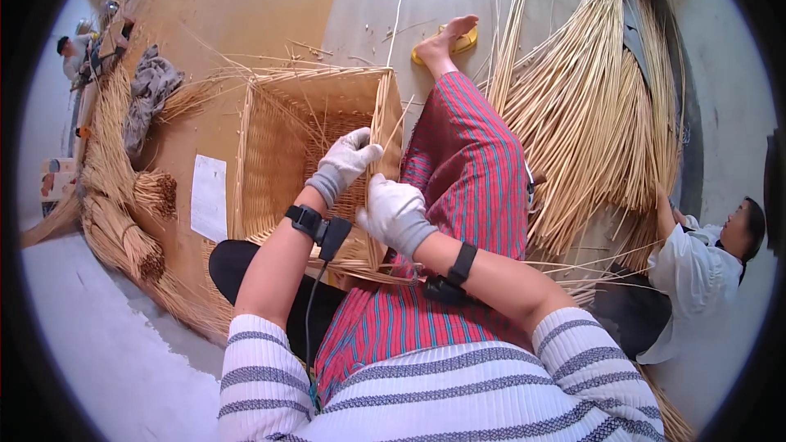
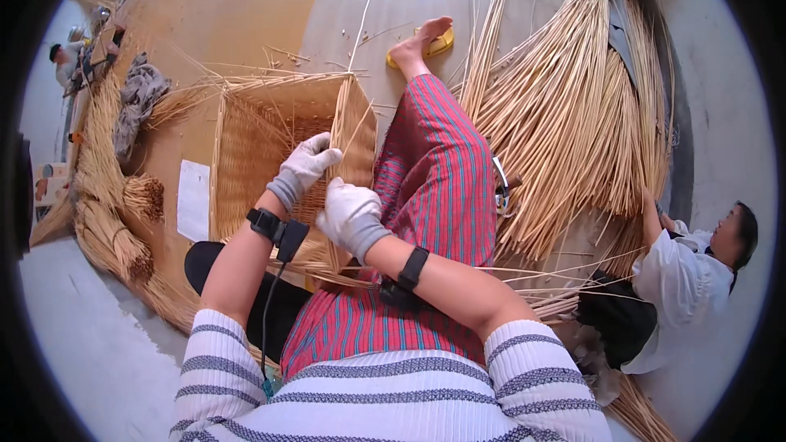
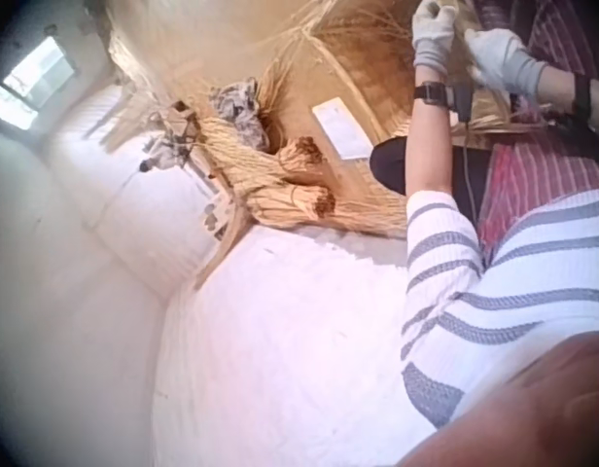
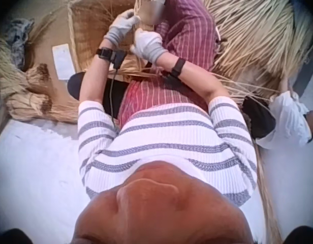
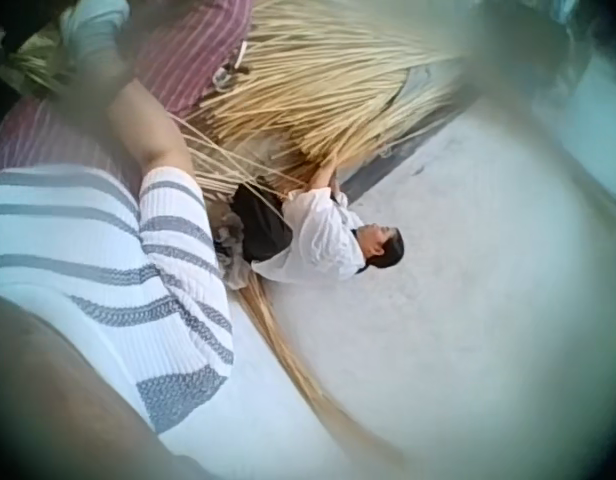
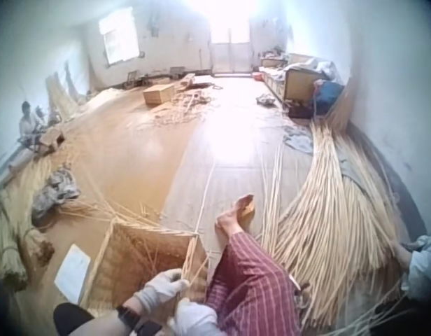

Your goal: The recorder is weaving a square basket using long thin stalks of material while seated on the floor of a workshop.

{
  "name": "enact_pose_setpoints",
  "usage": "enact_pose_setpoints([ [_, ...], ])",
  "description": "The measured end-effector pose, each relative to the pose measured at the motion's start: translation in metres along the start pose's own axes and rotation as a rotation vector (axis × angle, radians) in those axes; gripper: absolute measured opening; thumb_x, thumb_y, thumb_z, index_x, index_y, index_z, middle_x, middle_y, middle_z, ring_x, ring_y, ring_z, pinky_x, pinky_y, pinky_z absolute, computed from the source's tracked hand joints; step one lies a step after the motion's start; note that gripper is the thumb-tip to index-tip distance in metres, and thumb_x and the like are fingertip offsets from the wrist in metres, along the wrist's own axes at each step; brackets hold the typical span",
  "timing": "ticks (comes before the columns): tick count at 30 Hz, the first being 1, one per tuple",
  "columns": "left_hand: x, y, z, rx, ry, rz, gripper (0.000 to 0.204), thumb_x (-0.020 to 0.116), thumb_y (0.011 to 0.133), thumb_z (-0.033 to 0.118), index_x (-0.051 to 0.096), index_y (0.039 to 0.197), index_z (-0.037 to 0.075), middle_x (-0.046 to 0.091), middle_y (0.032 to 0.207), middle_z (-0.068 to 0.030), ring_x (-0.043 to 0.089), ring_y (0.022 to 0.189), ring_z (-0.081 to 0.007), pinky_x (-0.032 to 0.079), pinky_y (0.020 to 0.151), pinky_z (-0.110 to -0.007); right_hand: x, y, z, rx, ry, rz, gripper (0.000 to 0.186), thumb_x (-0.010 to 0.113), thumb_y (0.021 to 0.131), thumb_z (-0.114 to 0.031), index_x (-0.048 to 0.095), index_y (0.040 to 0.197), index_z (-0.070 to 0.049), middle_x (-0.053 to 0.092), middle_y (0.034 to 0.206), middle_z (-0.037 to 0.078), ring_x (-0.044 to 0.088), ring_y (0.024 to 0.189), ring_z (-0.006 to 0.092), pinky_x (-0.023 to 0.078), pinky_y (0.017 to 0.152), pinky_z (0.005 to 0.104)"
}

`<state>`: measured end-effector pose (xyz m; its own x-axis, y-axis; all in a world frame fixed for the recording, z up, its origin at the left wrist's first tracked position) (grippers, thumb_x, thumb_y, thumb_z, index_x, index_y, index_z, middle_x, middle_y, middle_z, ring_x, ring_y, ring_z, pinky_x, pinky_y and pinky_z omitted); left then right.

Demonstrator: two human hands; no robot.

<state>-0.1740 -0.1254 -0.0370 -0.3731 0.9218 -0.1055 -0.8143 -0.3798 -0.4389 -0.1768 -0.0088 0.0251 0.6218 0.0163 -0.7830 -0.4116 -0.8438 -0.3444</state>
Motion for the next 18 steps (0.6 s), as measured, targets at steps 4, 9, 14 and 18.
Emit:
enact_pose_setpoints([
  [4, -0.007, -0.014, 0.027, 0.066, 0.418, 0.081, 0.03, 0.064, 0.096, 0.024, 0.064, 0.116, 0.002, 0.069, 0.104, -0.0053, 0.061, 0.095, -0.0149, 0.05, 0.087, -0.032, -0.001, -0.005, 0.016, -0.111, 0.101, -0.004, 0.054, 0.067, 0.085, -0.048, 0.056, 0.105, 0.001, 0.071, 0.094, 0.022, 0.073, 0.089, 0.0327, 0.057, 0.077, 0.0434],
  [9, -0.003, -0.055, 0.006, -0.189, 0.064, -0.011, 0.031, 0.062, 0.1, 0.035, 0.059, 0.106, 0.005, 0.062, 0.09, -0.0007, 0.057, 0.077, -0.0142, 0.052, 0.068, -0.033, 0.024, -0.006, 0.079, 0.056, 0.902, -0.082, 0.024, 0.059, 0.1, -0.028, 0.062, 0.103, -0.004, 0.067, 0.088, 0.01, 0.066, 0.085, 0.0165, 0.053, 0.077, 0.0335],
  [14, 0.015, -0.077, 0.018, 0.087, 0.208, -0.11, 0.036, 0.071, 0.094, 0.033, 0.061, 0.115, 0.005, 0.062, 0.089, -0.0007, 0.058, 0.077, -0.0081, 0.051, 0.07, -0.028, 0.019, 0.02, 0.073, -0.103, 0.878, -0.008, 0.025, 0.064, 0.095, -0.029, 0.062, 0.099, -0.004, 0.068, 0.093, 0.013, 0.066, 0.088, 0.0223, 0.052, 0.082, 0.0371],
  [18, 0.025, -0.074, -0.011, -0.192, -0.112, -0.288, 0.033, 0.076, 0.091, 0.03, 0.064, 0.113, 0.008, 0.062, 0.097, 0.0045, 0.057, 0.085, -0.0058, 0.05, 0.078, -0.024, 0.018, 0.034, 0.058, -0.011, 0.738, -0.11, 0.034, 0.066, 0.09, -0.035, 0.061, 0.097, -0.002, 0.068, 0.091, 0.018, 0.068, 0.087, 0.0286, 0.053, 0.08, 0.0388],
])
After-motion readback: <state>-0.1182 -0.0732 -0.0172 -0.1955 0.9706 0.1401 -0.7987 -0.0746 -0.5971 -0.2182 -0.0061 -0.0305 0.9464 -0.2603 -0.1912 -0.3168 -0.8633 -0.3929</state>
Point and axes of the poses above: each hand's wrist, its own y-axis towards the middle knuckle, its own x-axis out of the palm, z = x × y, the point moved 10 cm from there along y, towards the middle knuckle
